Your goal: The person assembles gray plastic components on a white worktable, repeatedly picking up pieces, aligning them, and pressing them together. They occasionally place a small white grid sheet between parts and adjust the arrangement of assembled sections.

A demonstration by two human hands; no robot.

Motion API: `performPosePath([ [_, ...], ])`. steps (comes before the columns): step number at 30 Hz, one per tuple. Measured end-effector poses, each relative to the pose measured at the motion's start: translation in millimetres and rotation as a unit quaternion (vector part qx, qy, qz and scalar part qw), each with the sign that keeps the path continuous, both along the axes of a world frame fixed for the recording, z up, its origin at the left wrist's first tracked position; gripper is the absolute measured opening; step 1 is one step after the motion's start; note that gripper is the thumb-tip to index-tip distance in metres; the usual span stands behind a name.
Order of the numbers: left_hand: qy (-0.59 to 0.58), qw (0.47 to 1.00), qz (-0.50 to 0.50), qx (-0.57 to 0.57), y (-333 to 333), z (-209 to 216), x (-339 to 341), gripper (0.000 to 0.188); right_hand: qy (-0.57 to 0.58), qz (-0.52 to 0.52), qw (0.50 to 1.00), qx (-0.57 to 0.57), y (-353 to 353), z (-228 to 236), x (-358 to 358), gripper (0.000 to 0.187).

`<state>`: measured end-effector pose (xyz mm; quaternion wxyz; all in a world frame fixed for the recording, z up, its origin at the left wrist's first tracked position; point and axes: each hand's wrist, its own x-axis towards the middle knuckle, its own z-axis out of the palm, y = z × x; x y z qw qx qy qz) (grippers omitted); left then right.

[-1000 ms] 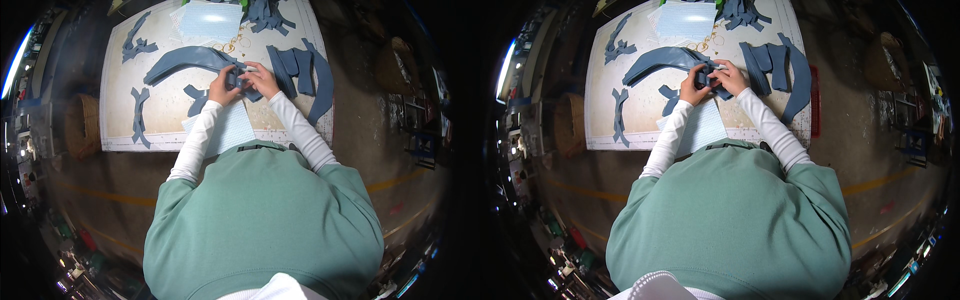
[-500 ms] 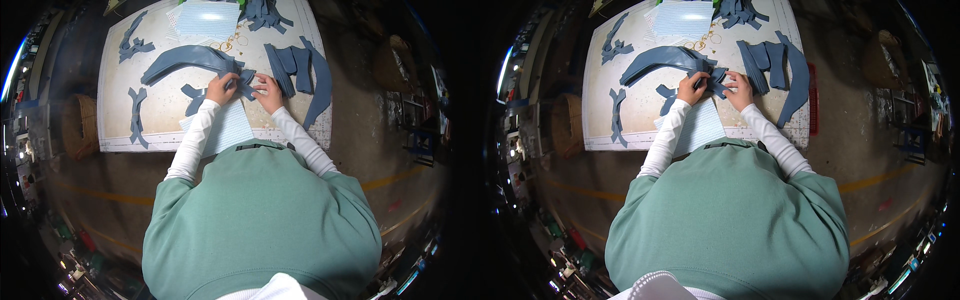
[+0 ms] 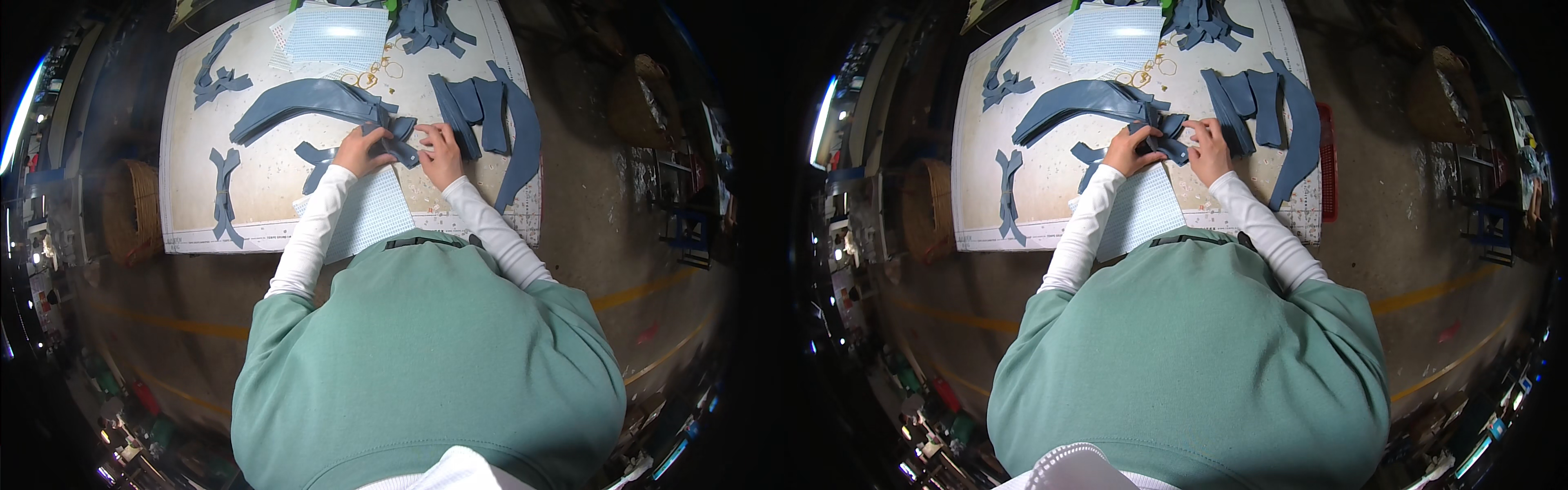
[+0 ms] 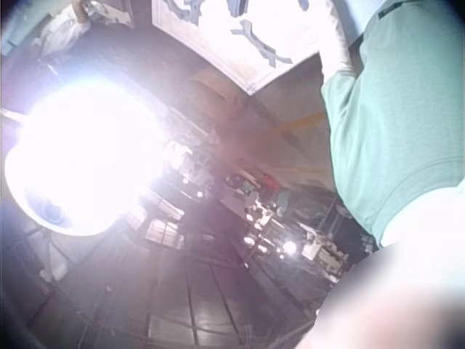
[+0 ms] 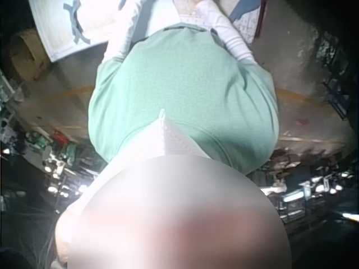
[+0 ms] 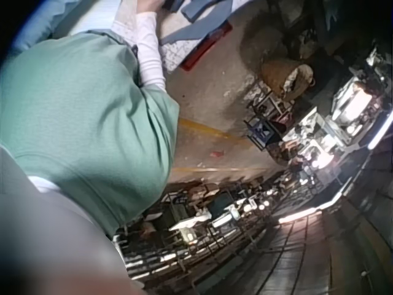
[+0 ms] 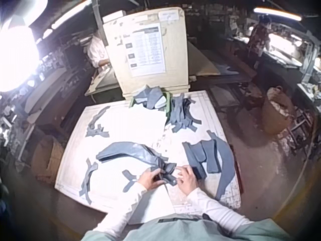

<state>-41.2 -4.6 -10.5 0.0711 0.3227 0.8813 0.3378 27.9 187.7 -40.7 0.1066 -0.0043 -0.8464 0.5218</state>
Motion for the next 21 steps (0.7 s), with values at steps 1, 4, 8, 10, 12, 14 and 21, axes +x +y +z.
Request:
performPosePath([
  [1,-0.009,1.000,0.006,0.001,-1,0,0,0.043,-0.006,0.001,1.000,-0.004,5,3,-4,0.053],
  [4,-0.022,1.000,0.017,-0.008,-2,0,0,0.043,0.034,0.078,0.996,0.018,21,16,-27,0.070],
  [8,-0.004,1.000,0.012,0.006,-2,-2,-3,0.046,0.094,0.178,0.971,0.133,25,31,-64,0.090],
  [10,0.015,0.999,0.005,0.034,-2,-5,-4,0.046,0.052,0.221,0.959,0.167,19,33,-78,0.094],
  [12,0.023,0.999,0.010,0.036,-2,-8,-5,0.046,0.031,0.270,0.944,0.186,14,32,-89,0.102],
  [14,0.026,0.999,0.013,0.029,-2,-10,-4,0.046,0.026,0.294,0.930,0.218,12,30,-95,0.107],
  [21,0.040,0.999,0.020,0.013,-3,-12,-2,0.046,0.013,0.343,0.903,0.260,8,26,-101,0.114],
])
